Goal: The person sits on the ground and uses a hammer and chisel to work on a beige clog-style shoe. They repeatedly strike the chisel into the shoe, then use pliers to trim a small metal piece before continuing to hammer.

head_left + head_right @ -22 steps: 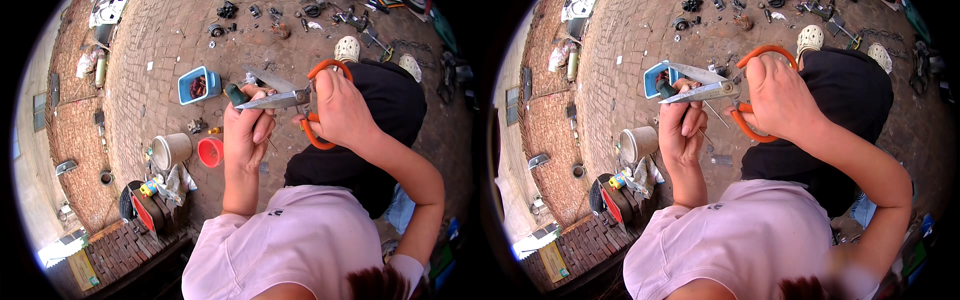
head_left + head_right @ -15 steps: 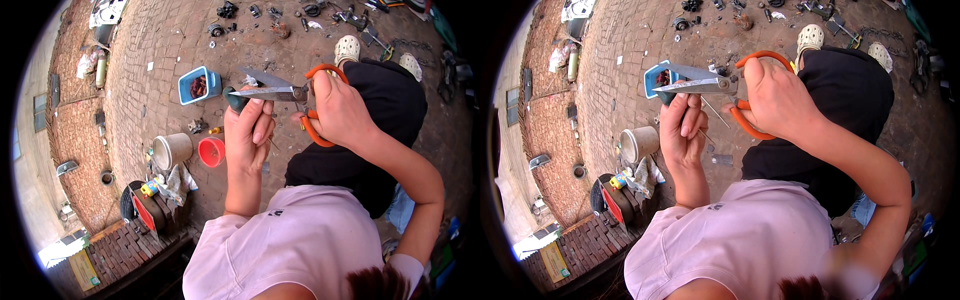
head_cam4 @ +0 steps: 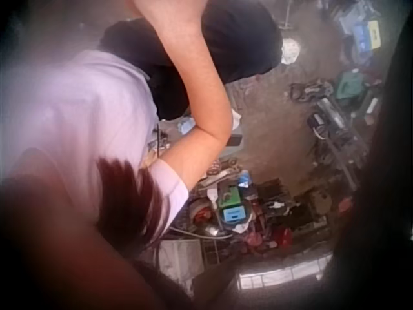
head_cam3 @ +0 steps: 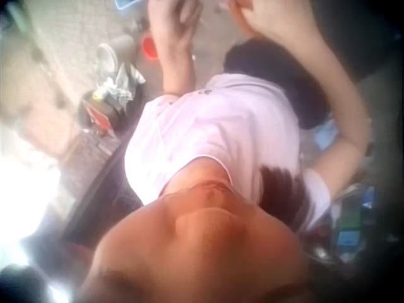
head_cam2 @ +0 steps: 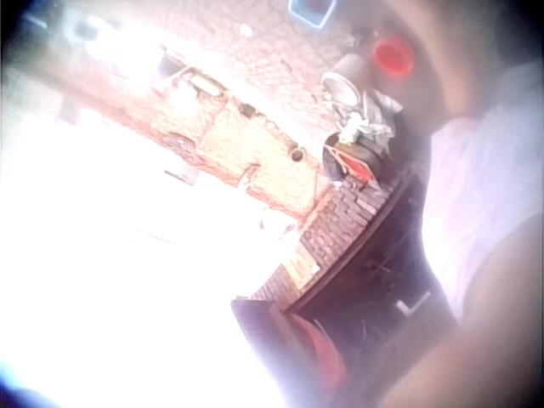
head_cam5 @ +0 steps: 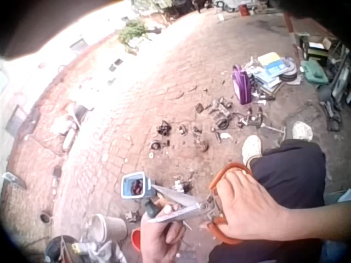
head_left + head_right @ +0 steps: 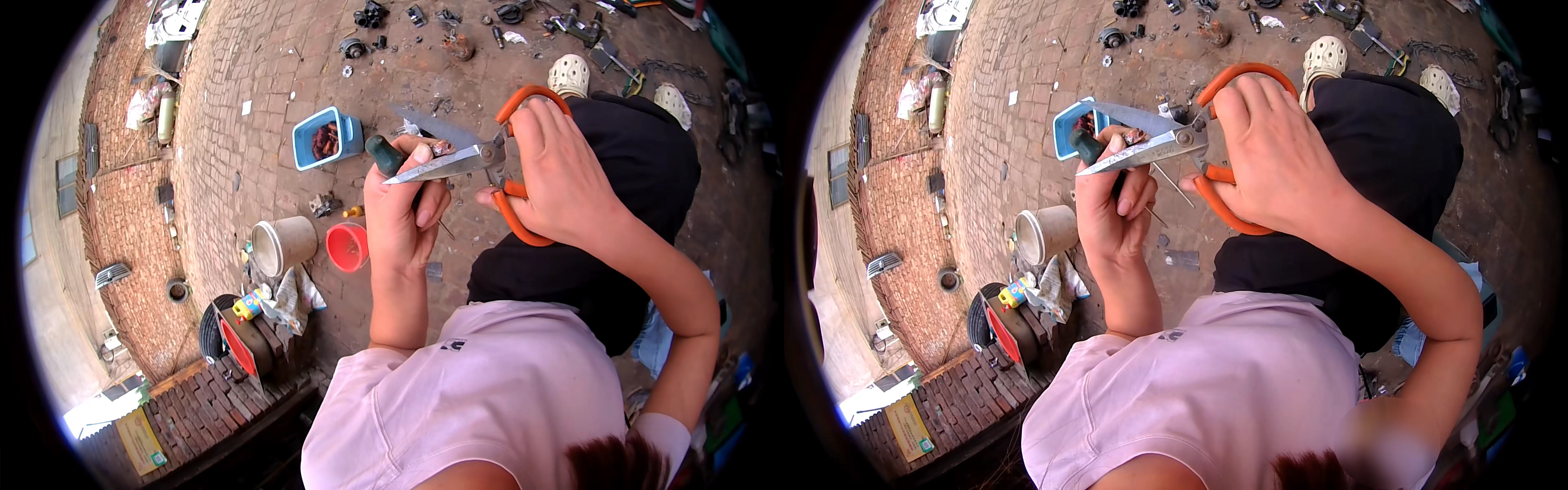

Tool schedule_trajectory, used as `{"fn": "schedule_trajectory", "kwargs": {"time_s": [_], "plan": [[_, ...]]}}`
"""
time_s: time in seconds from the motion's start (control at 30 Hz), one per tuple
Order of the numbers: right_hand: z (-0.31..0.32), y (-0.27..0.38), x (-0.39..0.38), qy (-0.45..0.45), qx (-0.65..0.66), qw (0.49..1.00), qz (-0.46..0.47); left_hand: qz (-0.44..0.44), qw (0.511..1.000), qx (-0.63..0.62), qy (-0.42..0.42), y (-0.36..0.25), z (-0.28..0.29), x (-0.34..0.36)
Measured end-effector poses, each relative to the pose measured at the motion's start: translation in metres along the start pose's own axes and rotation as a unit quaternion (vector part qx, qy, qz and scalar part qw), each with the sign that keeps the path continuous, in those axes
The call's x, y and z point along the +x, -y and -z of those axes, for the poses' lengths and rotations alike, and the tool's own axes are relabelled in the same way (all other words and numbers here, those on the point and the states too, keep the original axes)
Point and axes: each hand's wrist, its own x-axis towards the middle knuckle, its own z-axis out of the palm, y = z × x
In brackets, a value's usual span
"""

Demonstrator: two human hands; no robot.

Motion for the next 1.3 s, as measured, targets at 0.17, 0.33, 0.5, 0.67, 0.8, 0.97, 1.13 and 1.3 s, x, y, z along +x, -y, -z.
{"fn": "schedule_trajectory", "kwargs": {"time_s": [0.17,0.33,0.5,0.67,0.8,0.97,1.13,1.3], "plan": [[0.001,0.001,-0.003,0.027,0.047,0.999,0.002,-0.010,1.000,0.011,0.015,0.001,0.007,0.000],[0.004,0.003,-0.001,0.014,0.047,0.999,-0.002,-0.014,0.999,-0.006,0.038,0.000,0.007,-0.001],[0.005,0.004,0.000,0.008,0.038,0.999,-0.003,-0.021,0.999,0.002,0.032,0.001,0.006,-0.002],[0.003,0.005,0.000,0.008,0.011,1.000,-0.008,-0.025,0.999,0.007,0.024,0.000,0.004,-0.003],[0.000,0.005,0.000,0.015,-0.012,1.000,-0.013,-0.014,1.000,-0.002,0.016,0.000,0.001,-0.004],[-0.005,0.003,-0.001,0.015,-0.024,0.999,-0.021,0.008,1.000,-0.013,0.010,0.000,0.000,-0.003],[-0.014,0.001,-0.003,0.033,-0.043,0.998,-0.034,0.034,0.998,-0.050,0.000,0.002,0.001,-0.002],[-0.016,-0.002,-0.002,0.019,-0.038,0.999,-0.013,0.038,0.994,-0.104,0.003,0.004,0.004,-0.001]]}}
